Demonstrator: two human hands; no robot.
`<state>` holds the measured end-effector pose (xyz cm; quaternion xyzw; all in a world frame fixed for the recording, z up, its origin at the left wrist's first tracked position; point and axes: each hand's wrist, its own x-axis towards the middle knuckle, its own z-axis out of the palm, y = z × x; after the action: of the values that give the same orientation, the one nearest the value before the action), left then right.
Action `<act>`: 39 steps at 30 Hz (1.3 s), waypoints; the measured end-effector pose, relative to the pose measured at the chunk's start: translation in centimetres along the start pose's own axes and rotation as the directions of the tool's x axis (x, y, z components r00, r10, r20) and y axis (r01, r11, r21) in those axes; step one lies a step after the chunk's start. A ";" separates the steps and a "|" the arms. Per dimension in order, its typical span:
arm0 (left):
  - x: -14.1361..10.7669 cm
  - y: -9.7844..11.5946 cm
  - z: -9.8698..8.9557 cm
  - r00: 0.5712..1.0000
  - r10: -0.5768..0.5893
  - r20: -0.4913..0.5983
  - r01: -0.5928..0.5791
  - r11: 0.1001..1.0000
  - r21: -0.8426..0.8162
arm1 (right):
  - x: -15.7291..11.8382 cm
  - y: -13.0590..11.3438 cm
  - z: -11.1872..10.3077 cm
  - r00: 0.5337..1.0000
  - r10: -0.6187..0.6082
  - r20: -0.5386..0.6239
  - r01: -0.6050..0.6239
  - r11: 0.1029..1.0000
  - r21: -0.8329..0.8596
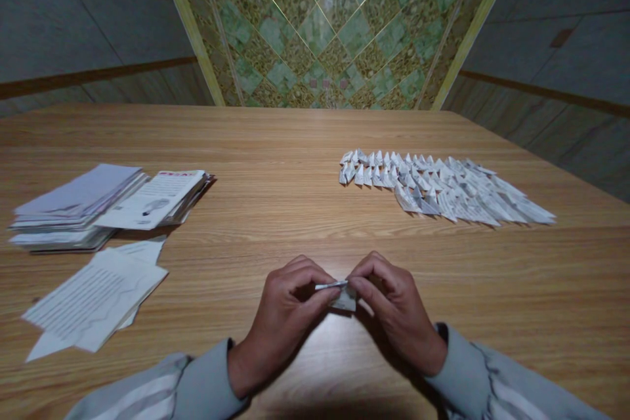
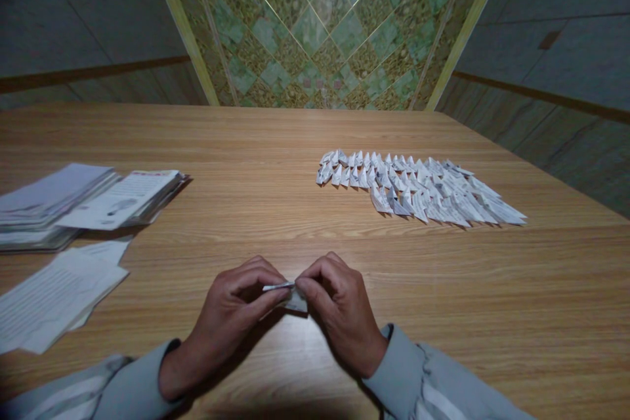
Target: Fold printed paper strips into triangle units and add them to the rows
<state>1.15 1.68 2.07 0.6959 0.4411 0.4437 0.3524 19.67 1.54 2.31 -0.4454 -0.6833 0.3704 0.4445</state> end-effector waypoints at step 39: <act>0.1 -0.6 0.6 0.929 -0.293 0.225 0.369 0.737 -0.566 | 0.7 1.1 -0.2 0.973 0.211 -0.093 -0.178 0.943 0.283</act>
<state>1.51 1.96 1.35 0.4842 0.3726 0.4471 0.6533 20.02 2.56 1.54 -0.4669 -0.5501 0.4752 0.5036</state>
